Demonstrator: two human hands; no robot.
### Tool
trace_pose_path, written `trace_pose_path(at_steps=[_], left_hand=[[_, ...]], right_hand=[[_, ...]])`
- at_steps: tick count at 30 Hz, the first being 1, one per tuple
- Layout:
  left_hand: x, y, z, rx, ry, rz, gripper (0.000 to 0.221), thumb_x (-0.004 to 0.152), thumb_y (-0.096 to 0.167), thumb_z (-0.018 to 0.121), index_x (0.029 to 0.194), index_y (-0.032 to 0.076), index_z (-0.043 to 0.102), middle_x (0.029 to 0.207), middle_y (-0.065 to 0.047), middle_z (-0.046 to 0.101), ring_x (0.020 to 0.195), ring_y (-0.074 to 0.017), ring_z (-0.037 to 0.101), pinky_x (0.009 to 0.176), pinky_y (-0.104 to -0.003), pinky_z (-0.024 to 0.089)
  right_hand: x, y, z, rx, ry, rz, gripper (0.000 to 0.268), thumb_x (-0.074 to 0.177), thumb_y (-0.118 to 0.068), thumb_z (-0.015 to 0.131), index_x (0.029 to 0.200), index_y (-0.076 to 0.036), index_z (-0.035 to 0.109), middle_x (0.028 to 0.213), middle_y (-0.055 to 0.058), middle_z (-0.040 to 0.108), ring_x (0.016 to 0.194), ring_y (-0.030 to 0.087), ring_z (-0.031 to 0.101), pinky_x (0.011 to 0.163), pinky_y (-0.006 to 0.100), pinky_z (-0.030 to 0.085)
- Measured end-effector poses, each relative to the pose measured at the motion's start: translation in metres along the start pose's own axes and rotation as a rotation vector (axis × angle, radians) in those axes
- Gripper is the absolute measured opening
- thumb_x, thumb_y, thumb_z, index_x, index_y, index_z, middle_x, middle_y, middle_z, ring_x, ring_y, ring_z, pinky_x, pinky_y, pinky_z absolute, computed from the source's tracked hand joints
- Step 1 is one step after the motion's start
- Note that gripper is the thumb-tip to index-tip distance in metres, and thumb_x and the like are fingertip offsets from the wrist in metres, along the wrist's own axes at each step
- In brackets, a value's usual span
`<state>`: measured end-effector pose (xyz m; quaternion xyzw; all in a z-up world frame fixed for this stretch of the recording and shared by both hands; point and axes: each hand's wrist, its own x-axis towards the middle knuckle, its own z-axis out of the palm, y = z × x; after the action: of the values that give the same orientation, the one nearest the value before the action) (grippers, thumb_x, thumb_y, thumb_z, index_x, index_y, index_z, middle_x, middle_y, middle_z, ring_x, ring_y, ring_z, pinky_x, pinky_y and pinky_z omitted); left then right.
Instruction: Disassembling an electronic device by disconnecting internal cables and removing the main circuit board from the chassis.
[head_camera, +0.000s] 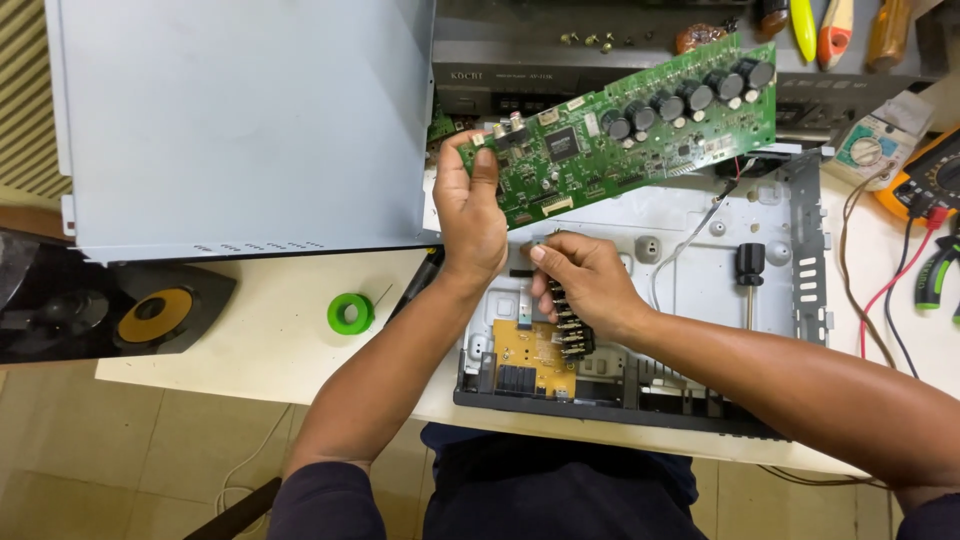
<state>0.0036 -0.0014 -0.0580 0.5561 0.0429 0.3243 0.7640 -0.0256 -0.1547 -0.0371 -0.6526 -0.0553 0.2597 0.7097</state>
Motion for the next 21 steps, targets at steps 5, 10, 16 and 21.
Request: trace_pose_path(at_steps=[5, 10, 16, 21], left_hand=[[0.000, 0.002, -0.001, -0.048, 0.034, 0.011, 0.013, 0.111, 0.014, 0.049, 0.119, 0.011, 0.058, 0.103, 0.003, 0.058, 0.101, -0.0057, 0.052, 0.097, -0.027, 0.046], [0.007, -0.009, -0.009, -0.092, 0.000, -0.023, 0.015, 0.111, 0.015, 0.049, 0.121, 0.010, 0.058, 0.106, 0.002, 0.061, 0.102, -0.0060, 0.053, 0.098, -0.028, 0.047], [0.010, 0.000, 0.002, -0.109, -0.040, -0.092, 0.016, 0.110, 0.016, 0.052, 0.122, 0.009, 0.059, 0.109, 0.000, 0.063, 0.104, -0.0080, 0.054, 0.100, -0.030, 0.048], [0.023, 0.023, 0.023, -0.072, -0.072, -0.101, 0.024, 0.100, 0.032, 0.065, 0.113, 0.012, 0.061, 0.101, 0.001, 0.063, 0.091, -0.0086, 0.054, 0.085, -0.024, 0.047]], right_hand=[[-0.006, -0.020, -0.013, 0.024, 0.052, 0.015, 0.017, 0.100, -0.008, 0.062, 0.110, 0.006, 0.066, 0.062, 0.019, 0.060, 0.043, 0.023, 0.061, 0.034, 0.035, 0.055], [-0.010, -0.045, -0.061, 0.052, 0.161, -0.025, 0.017, 0.100, -0.015, 0.063, 0.110, 0.000, 0.066, 0.064, 0.017, 0.059, 0.047, 0.022, 0.062, 0.038, 0.035, 0.056], [-0.031, -0.056, -0.142, 0.278, 0.230, -0.187, 0.040, 0.082, 0.003, 0.064, 0.121, -0.005, 0.062, 0.088, 0.008, 0.053, 0.078, 0.021, 0.063, 0.068, 0.037, 0.059], [-0.062, -0.097, -0.172, 0.157, 0.357, -0.291, 0.028, 0.090, 0.010, 0.062, 0.115, -0.004, 0.065, 0.088, 0.007, 0.060, 0.071, 0.020, 0.065, 0.071, 0.033, 0.061]])
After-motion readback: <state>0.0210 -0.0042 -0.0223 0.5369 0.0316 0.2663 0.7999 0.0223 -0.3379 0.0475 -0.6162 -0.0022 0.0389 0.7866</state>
